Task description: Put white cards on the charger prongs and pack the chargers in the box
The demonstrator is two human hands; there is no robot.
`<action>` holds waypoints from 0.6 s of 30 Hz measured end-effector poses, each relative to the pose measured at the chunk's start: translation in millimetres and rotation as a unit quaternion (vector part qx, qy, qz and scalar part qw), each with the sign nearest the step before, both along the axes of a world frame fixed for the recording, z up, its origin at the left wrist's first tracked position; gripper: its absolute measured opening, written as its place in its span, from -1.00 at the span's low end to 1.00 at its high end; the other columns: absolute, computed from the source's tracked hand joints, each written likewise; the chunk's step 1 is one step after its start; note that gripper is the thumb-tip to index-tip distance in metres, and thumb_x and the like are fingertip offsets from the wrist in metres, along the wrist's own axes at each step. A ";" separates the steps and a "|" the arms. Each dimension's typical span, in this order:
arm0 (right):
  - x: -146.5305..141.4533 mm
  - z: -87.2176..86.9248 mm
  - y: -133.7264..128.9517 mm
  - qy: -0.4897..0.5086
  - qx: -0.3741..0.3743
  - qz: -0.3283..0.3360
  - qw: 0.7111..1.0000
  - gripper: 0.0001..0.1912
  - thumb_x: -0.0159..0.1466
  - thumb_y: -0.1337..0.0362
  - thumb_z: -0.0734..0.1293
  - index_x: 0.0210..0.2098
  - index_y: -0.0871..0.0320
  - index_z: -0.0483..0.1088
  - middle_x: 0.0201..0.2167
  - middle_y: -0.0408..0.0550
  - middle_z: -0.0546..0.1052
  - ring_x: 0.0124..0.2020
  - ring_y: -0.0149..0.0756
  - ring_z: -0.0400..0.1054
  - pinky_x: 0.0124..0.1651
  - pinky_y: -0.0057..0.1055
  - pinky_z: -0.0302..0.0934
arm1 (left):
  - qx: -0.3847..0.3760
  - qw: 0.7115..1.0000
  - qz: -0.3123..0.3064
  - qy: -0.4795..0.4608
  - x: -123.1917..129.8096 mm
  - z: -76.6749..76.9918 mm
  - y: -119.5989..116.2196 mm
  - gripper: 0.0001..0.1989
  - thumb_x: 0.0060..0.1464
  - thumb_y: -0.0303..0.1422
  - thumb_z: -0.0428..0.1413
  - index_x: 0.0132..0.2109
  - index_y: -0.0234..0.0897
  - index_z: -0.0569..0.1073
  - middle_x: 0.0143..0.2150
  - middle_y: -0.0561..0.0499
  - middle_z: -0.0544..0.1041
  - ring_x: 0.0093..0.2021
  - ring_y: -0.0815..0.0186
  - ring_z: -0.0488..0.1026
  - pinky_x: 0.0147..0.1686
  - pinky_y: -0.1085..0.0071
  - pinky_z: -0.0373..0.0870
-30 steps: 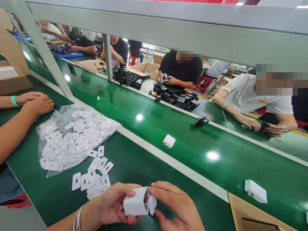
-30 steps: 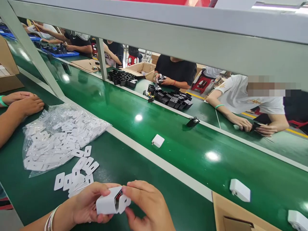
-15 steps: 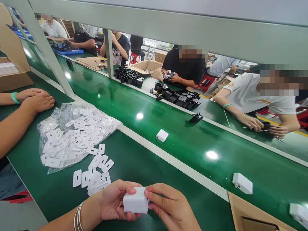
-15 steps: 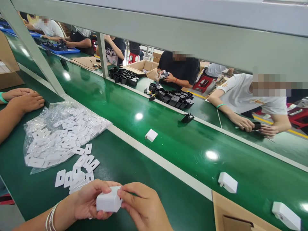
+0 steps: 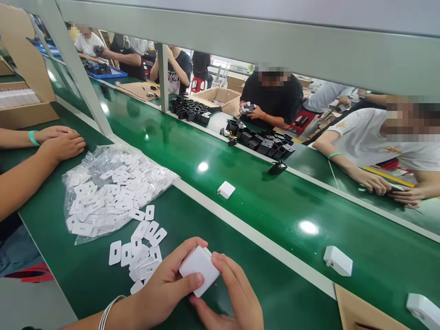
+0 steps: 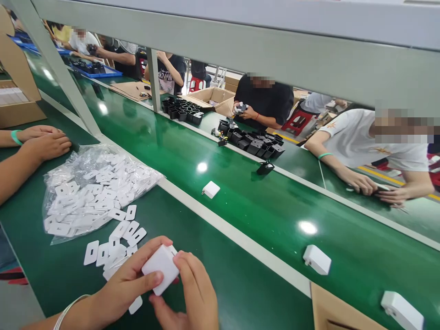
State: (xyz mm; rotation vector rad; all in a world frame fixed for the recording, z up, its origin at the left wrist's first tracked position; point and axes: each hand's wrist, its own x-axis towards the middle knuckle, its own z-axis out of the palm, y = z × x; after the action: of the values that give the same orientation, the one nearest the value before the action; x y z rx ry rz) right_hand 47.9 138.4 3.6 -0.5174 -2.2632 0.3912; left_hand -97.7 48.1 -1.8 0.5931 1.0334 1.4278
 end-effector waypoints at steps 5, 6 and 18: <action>10.1 1.6 6.1 0.013 -0.100 0.049 0.994 -0.55 0.16 0.08 0.41 -0.02 0.11 0.34 -0.17 0.04 0.56 -0.20 -0.16 0.52 -0.11 -0.41 0.45 | 0.067 0.970 -0.178 0.151 -30.8 16.6 3.4 -0.36 0.03 -0.15 0.24 0.23 0.03 0.23 0.15 -0.01 0.27 0.04 0.23 0.31 -0.02 0.39 0.31; 12.1 1.7 7.8 0.024 -0.128 0.063 0.989 -0.53 0.15 0.05 0.42 -0.01 0.09 0.35 -0.15 0.02 0.56 -0.20 -0.18 0.52 -0.09 -0.42 0.44 | 0.085 0.965 -0.169 0.180 -34.8 17.3 4.7 -0.36 -0.04 -0.17 0.30 0.19 0.02 0.29 0.18 -0.02 0.25 0.09 0.18 0.29 0.03 0.36 0.30; 53.2 24.4 -9.3 -0.005 -0.422 0.030 0.906 -0.29 -0.03 0.10 0.56 0.11 -0.05 0.38 0.08 0.00 0.44 0.05 -0.06 0.37 0.13 -0.29 0.26 | 0.082 0.941 -0.130 0.301 -11.2 16.7 19.9 -0.59 -0.17 -0.26 0.35 -0.12 -0.18 0.50 -0.15 0.01 0.45 -0.12 0.21 0.38 -0.14 0.41 0.29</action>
State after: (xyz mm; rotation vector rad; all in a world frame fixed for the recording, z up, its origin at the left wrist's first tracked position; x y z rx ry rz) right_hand 101.1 129.1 28.0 -0.8713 -2.0323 1.4258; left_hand -108.9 68.0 14.9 1.2945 1.2529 1.1223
